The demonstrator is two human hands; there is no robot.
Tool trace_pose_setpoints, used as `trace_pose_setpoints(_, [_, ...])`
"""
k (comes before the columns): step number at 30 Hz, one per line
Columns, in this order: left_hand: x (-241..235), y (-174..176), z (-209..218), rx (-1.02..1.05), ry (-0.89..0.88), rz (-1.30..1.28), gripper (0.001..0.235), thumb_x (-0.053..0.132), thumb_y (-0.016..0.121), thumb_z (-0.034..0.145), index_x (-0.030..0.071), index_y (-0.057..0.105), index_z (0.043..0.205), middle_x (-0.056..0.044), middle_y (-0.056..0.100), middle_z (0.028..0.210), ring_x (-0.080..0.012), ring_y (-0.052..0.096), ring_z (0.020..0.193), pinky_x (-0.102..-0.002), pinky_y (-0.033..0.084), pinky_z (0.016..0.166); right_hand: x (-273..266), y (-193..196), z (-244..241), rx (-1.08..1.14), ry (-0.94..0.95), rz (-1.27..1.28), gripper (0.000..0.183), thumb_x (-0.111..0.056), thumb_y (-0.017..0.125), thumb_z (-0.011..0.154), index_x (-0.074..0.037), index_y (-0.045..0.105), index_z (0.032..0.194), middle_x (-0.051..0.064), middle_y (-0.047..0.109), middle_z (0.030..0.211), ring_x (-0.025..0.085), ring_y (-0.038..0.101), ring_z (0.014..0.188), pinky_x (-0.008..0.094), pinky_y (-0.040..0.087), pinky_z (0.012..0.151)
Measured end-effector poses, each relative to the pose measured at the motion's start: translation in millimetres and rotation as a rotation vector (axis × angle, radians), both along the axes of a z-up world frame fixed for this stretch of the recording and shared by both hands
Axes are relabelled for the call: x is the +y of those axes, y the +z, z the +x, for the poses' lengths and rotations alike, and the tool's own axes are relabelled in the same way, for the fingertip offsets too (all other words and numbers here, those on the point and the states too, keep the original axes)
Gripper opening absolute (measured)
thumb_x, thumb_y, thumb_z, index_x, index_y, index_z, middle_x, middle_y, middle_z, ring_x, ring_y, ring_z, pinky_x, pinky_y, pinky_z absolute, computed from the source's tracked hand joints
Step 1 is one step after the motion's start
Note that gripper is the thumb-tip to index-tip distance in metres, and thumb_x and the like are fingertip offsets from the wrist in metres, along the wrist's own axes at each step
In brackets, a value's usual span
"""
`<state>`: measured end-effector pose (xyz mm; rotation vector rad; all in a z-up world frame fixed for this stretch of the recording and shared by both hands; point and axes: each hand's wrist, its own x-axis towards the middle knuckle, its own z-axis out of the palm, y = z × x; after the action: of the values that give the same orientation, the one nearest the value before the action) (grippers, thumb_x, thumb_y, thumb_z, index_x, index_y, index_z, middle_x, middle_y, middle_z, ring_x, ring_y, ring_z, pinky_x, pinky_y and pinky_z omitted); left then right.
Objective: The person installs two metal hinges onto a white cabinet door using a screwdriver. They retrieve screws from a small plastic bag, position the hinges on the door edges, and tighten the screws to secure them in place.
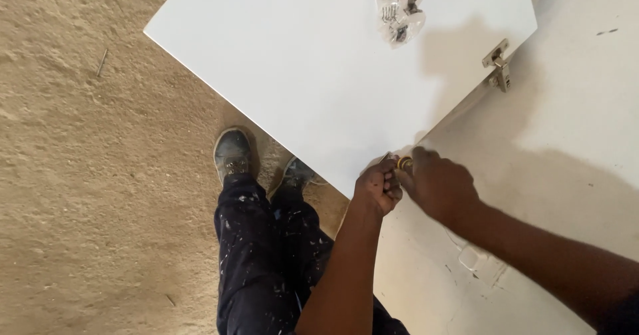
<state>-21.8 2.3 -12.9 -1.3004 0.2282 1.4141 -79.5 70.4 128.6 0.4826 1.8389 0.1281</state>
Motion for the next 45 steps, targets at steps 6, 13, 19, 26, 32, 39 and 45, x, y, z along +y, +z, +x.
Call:
trace_pose_setpoints(6, [-18,21,-18,0.016,0.009,0.059,0.016,0.017,0.067,0.094,0.013,0.06,0.081,0.006,0.037,0.061,-0.0054,0.037,0.045,-0.017,0.03,0.041,-2,-10,10,-0.05,0.028,-0.029,0.046,-0.048,0.037,0.104,-0.011,0.059,0.12,0.013,0.072,0.096,0.032,0.078,0.095,0.051,0.061,0.084])
trace_pose_setpoints(13, [-1,-2,4,-0.01,-0.002,0.088,0.023,0.012,0.072,0.087,0.011,0.054,0.072,0.008,0.033,0.059,-0.0043,0.036,0.043,-0.015,0.029,0.039,9,-9,8,0.231,-0.675,0.031,0.048,-0.035,0.052,0.096,0.002,0.07,0.122,0.024,0.072,0.09,0.038,0.074,0.086,0.049,0.056,0.082])
trace_pose_setpoints(19, [-4,5,8,0.017,0.0,-0.002,0.023,0.011,0.073,0.086,0.012,0.055,0.072,0.006,0.035,0.058,-0.0063,0.035,0.043,-0.018,0.029,0.038,9,1,24,0.005,0.106,-0.067,0.058,-0.041,0.052,0.1,-0.011,0.04,0.149,0.013,0.065,0.105,0.034,0.077,0.094,0.055,0.064,0.077])
trace_pose_setpoints(26, [-8,10,4,-0.02,-0.014,0.033,0.026,0.014,0.068,0.091,0.013,0.051,0.071,0.007,0.036,0.059,-0.0045,0.038,0.044,-0.017,0.029,0.039,18,-23,34,0.024,-0.238,0.009,0.065,-0.055,0.029,0.107,-0.003,0.058,0.133,0.015,0.074,0.09,0.03,0.078,0.085,0.045,0.062,0.076])
trace_pose_setpoints(32, [-5,18,1,0.014,0.012,-0.032,0.024,0.017,0.073,0.088,0.009,0.055,0.074,0.003,0.036,0.056,-0.008,0.035,0.04,-0.019,0.027,0.036,-2,2,33,-0.017,-0.058,-0.054,0.061,-0.054,0.039,0.101,-0.012,0.037,0.145,0.015,0.065,0.12,0.036,0.073,0.109,0.054,0.059,0.09])
trace_pose_setpoints(39, [-13,19,-9,-0.012,0.001,0.056,0.021,0.016,0.073,0.09,0.011,0.059,0.076,0.008,0.037,0.058,-0.0034,0.037,0.042,-0.016,0.028,0.038,9,-15,48,0.085,-0.345,0.002,0.064,-0.052,0.026,0.107,-0.002,0.057,0.135,0.018,0.076,0.094,0.032,0.078,0.089,0.048,0.06,0.084])
trace_pose_setpoints(45, [3,14,7,-0.005,0.06,-0.028,0.015,0.019,0.074,0.09,0.007,0.067,0.092,0.006,0.038,0.057,-0.0068,0.037,0.039,-0.018,0.028,0.035,-1,6,44,-0.011,0.017,-0.053,0.05,-0.043,0.039,0.102,-0.009,0.044,0.14,0.013,0.07,0.11,0.033,0.074,0.106,0.049,0.06,0.09])
